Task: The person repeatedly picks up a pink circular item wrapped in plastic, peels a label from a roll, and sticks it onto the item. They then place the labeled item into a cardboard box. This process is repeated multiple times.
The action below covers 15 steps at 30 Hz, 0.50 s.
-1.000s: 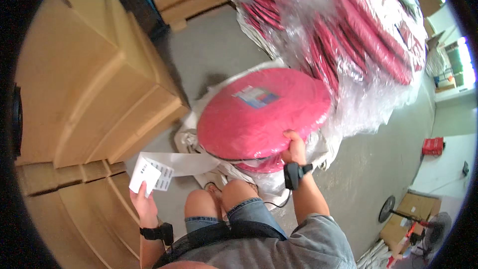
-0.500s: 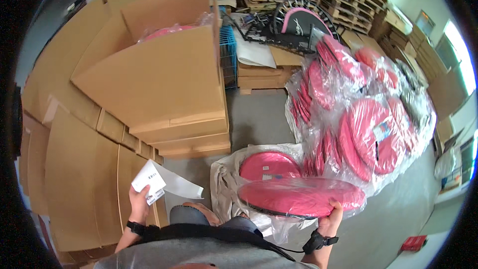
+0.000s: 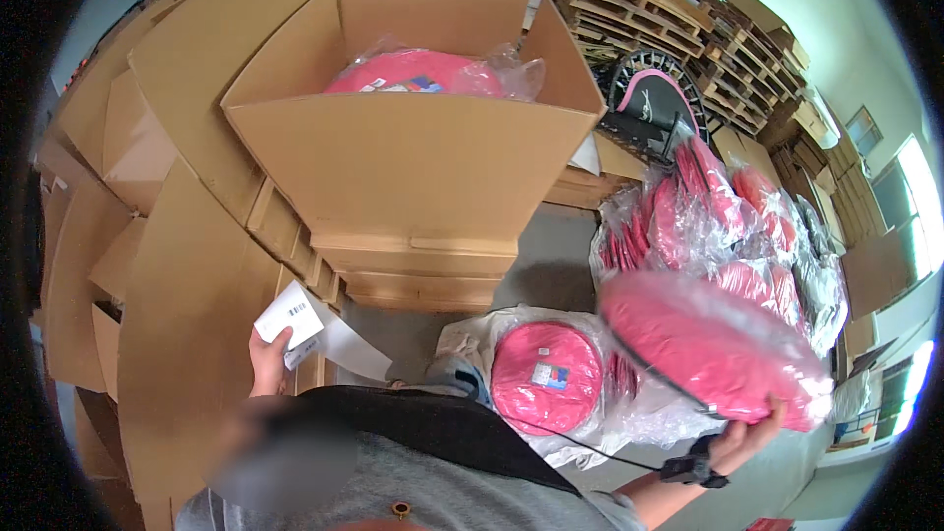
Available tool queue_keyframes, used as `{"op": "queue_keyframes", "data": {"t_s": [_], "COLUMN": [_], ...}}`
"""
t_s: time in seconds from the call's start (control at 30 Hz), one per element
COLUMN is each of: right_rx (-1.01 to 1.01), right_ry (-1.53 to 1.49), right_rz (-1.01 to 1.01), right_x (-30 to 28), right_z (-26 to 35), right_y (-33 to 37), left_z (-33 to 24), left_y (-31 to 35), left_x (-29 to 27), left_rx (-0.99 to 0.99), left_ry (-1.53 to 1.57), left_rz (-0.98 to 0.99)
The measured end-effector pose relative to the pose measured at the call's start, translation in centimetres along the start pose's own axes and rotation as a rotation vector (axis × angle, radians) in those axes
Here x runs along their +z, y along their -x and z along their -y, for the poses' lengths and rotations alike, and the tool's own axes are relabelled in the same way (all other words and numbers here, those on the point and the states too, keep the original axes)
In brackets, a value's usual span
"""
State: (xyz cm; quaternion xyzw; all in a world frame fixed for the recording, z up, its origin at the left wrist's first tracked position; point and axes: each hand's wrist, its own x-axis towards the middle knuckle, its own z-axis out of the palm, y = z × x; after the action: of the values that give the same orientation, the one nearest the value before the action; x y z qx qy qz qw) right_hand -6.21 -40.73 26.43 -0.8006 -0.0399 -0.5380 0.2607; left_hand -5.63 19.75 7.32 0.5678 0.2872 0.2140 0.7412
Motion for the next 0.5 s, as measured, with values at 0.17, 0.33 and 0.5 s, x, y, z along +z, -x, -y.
{"op": "queue_keyframes", "data": {"t_s": [0.17, 0.33, 0.5], "right_rx": [-0.086, -0.154, 0.007], "right_ry": [0.012, -0.205, -0.739], "right_rz": [-0.207, -0.203, 0.019], "right_x": [0.0, 6.2, 19.2], "right_z": [5.2, 6.7, 9.3], "right_y": [-8.9, -16.7, -25.6], "left_z": [1.6, 2.8, 2.3], "left_y": [-2.0, -3.4, -6.2], "left_x": [-3.3, -3.6, -3.9], "left_rx": [0.053, 0.107, 0.175], "left_ry": [0.029, 0.042, -0.003], "left_rz": [-0.118, -0.234, -0.313]}}
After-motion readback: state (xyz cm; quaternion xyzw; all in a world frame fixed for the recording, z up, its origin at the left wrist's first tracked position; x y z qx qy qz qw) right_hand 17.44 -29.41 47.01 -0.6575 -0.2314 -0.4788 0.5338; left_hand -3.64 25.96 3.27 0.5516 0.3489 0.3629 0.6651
